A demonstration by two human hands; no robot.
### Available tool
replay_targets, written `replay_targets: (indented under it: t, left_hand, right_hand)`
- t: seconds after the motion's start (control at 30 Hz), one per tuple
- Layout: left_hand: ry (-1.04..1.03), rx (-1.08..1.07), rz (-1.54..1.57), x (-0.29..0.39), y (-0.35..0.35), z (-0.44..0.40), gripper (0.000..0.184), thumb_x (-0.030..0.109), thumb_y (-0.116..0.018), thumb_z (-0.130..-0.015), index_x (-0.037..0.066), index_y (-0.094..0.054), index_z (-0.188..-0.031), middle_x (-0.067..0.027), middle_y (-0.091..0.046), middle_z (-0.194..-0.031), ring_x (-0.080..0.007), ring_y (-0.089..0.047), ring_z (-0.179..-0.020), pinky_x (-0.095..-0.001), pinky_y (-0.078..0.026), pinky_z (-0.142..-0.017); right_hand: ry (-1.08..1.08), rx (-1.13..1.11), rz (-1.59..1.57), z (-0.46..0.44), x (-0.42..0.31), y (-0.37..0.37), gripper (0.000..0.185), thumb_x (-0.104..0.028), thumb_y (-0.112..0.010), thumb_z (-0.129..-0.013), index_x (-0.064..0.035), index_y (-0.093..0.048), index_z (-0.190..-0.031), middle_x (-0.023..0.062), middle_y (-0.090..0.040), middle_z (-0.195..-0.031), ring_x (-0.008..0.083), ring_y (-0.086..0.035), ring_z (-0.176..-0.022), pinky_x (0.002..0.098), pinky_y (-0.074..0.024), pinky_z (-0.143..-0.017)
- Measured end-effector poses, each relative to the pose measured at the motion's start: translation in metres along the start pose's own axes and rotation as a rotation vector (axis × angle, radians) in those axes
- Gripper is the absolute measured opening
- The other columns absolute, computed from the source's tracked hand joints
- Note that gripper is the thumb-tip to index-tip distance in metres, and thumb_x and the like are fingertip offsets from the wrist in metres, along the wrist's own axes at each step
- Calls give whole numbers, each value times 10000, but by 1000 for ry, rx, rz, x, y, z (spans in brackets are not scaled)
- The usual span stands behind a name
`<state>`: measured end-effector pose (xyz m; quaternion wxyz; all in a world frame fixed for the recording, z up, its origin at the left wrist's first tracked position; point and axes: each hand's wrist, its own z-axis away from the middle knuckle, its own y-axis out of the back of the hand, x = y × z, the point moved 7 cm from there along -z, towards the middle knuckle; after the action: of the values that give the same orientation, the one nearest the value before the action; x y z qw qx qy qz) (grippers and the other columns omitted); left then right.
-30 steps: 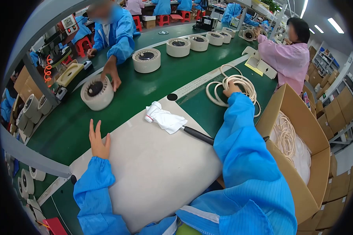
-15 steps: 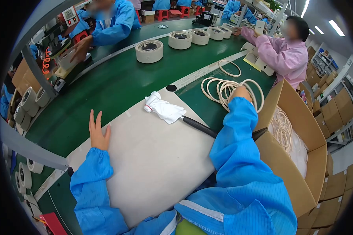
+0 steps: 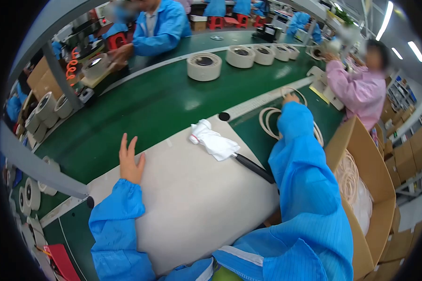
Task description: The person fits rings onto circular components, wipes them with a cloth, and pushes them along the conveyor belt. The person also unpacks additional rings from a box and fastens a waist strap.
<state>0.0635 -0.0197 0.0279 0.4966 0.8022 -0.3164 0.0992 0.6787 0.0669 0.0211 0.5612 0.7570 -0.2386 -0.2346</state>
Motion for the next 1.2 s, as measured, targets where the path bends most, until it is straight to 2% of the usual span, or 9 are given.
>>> replay_targets:
  t: [0.27, 0.43, 0.53, 0.67, 0.83, 0.93, 1.07, 1.13, 1.2]
  left_hand:
    - [56, -12, 13, 2, 1, -3, 498, 58, -555, -742, 89, -393, -1212, -136, -211, -1352, -342, -302, -1177, -384, -307, -951]
    - [-25, 28, -5, -2, 0, -2, 500, 65, -560, -737, 87, -399, -1209, -147, -215, -1350, -344, -308, -1176, -385, -307, -951]
    - [-10, 34, 0, -5, 0, -1, 497, 81, -563, -739, 90, -402, -1210, -159, -220, -1345, -349, -310, -1177, -390, -306, -954]
    - [12, 91, 16, -11, 3, 5, 495, 109, -574, -739, 97, -410, -1206, -155, -211, -1348, -358, -313, -1170, -394, -310, -951]
    - [100, 132, -127, -20, 21, 10, 562, 154, -603, -721, 112, -377, -1233, -153, -212, -1349, -361, -283, -1189, -437, -276, -965]
    - [263, 227, -575, -55, 61, -6, 673, 205, -643, -680, 140, -325, -1270, -152, -226, -1345, -356, -238, -1219, -493, -224, -976]
    - [559, 158, -1336, -164, 109, -34, 541, 218, -477, -800, 151, -285, -1302, -114, -194, -1376, -323, -161, -1268, -513, -161, -992]
    - [962, 7, -1285, -204, 154, -35, 452, 202, -388, -851, 160, -308, -1294, -102, -221, -1372, -309, -164, -1270, -494, -147, -1003]
    - [1216, 95, -1635, -230, 164, -23, 413, 248, -386, -865, 169, -354, -1269, -97, -275, -1344, -294, -212, -1252, -475, -160, -1004]
  right_hand:
    - [38, -153, 66, -3, -6, -7, 169, -97, -470, -806, -52, -600, -903, 166, -579, -927, 309, -558, -894, 435, -443, -774]
    - [184, 438, -104, -1, -29, 83, 116, -66, -477, -744, -13, -580, -746, 209, -579, -802, 363, -558, -784, 474, -435, -640]
    - [461, 785, -621, 50, -70, 153, 198, -168, -512, -824, -2, -597, -888, 118, -600, -754, 260, -575, -670, 342, -435, -578]
    - [479, 107, -1415, 146, -141, 188, 230, -229, -497, -856, -42, -599, -941, -48, -529, -692, 6, -398, -554, 146, -280, -475]
    - [612, -800, -1389, 275, -234, 112, 194, -229, -494, -849, -72, -600, -890, -27, -521, -633, 29, -391, -464, 170, -289, -407]
    - [656, -915, -1214, 322, -253, 65, 195, -207, -492, -851, -47, -597, -887, -15, -524, -630, 40, -423, -482, 179, -322, -421]
    - [646, -984, -1171, 346, -258, 39, 208, -190, -480, -858, -23, -600, -887, -3, -524, -617, 58, -456, -518, 189, -373, -466]
    - [622, -958, -1195, 349, -256, 34, 214, -187, -475, -859, -15, -601, -890, 10, -534, -618, 75, -472, -533, 204, -394, -490]
    - [665, -867, -1176, 348, -254, 42, 212, -183, -480, -855, -11, -599, -892, 22, -541, -624, 88, -482, -541, 216, -400, -502]
